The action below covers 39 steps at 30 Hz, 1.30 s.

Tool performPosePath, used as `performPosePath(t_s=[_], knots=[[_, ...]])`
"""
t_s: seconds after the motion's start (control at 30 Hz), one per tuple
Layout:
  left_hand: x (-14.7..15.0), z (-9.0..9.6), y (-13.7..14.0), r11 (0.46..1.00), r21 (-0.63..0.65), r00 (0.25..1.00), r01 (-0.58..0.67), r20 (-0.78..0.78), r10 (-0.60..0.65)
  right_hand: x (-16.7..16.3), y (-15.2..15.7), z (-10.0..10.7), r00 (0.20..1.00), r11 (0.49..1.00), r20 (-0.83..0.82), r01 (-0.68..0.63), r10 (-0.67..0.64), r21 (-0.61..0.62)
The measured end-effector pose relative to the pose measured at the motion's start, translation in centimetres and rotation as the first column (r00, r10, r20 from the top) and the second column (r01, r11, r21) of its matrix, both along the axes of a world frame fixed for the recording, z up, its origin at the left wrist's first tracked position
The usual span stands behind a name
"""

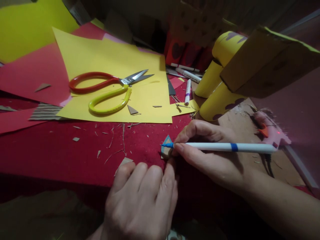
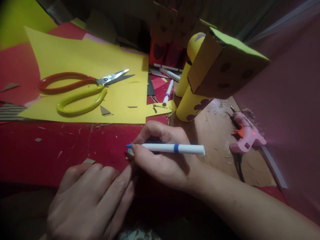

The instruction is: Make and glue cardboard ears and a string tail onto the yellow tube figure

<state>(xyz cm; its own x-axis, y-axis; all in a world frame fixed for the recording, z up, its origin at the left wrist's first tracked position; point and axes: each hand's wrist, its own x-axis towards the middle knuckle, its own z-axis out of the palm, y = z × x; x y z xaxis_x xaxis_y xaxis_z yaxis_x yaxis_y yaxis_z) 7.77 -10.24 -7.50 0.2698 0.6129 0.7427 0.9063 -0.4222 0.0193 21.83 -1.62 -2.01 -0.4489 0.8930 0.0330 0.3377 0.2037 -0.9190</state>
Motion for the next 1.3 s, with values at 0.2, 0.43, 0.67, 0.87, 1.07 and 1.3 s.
performPosePath(t_s=[0.2, 0.43, 0.67, 0.87, 1.07, 1.3], knots=[[0.6, 0.1, -0.9, 0.996, -0.057, 0.996, -0.075, -0.041, 0.073, 0.2, 0.2, -0.1, 0.999, 0.997, -0.004, -0.044, 0.044, -0.061], [0.8, 0.3, -1.0, 0.991, -0.093, 0.994, -0.095, -0.06, 0.089, 0.2, 0.1, 0.2, 1.0, 0.998, 0.005, 0.008, -0.008, -0.061], [0.6, 0.1, -1.2, 0.987, -0.117, 0.993, -0.108, -0.062, 0.101, 0.1, 0.1, 0.7, 0.989, 0.996, 0.12, -0.084, 0.084, -0.003], [0.5, -0.2, -1.3, 0.989, -0.106, 0.993, -0.104, -0.071, 0.096, 0.0, 0.2, 0.8, 0.983, 0.995, 0.155, -0.1, 0.096, 0.022], [0.6, -0.2, -1.2, 0.988, -0.108, 0.993, -0.109, -0.055, 0.103, 0.0, 0.1, 0.7, 0.983, 0.995, 0.154, -0.101, 0.101, -0.006], [0.6, -0.3, -1.2, 0.992, -0.089, 0.995, -0.093, -0.052, 0.089, 0.1, 0.2, 0.8, 0.982, 0.985, 0.113, -0.138, 0.15, -0.108]])
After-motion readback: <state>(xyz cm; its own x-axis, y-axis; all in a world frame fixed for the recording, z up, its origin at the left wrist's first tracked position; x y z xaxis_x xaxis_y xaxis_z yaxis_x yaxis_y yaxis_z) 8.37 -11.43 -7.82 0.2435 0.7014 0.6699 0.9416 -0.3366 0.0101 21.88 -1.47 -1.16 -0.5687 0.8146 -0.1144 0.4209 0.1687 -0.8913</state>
